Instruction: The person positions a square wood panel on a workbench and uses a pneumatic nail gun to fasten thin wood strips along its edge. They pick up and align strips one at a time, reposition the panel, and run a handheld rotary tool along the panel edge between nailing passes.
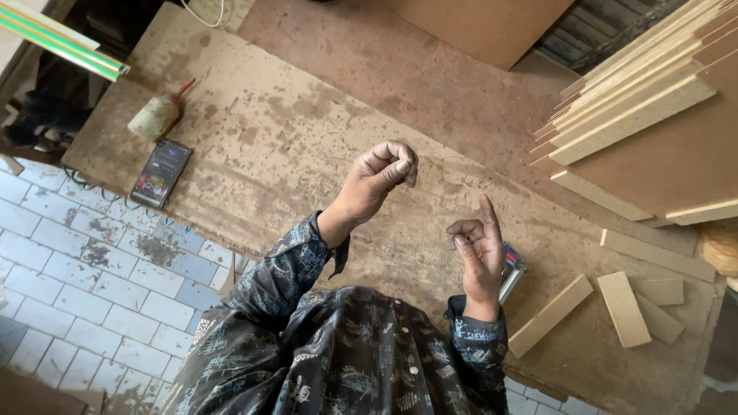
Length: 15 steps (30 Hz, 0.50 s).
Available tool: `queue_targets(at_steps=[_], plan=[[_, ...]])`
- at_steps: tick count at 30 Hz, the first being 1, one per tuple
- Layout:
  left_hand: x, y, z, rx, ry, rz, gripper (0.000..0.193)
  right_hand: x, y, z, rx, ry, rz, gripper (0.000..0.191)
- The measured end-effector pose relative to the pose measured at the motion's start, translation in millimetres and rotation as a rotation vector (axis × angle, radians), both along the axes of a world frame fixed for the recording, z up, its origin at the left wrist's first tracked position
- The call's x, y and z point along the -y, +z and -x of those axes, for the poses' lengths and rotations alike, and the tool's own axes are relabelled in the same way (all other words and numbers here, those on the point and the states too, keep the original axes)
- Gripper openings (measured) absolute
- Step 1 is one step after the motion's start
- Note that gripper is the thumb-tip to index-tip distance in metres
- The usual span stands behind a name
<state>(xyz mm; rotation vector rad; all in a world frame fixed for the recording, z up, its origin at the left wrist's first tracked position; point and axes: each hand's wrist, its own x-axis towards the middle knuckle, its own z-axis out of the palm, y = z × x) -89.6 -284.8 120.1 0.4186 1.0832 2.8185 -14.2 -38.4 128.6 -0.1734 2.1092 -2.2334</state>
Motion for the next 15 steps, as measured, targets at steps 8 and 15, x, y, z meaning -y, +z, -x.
queue_targets(at_steps=[8, 15], plan=[[23.1, -85.9, 77.2, -0.080, -0.127, -0.159, 0.017, 1.8, -90.9, 4.3, 0.104, -0.140, -0.144, 0.077], [10.3, -36.7, 242.1, -0.405, 0.320, 1.043, 0.026, -78.4, -175.6, -31.6, 0.147, -0.429, -0.990, 0.071]])
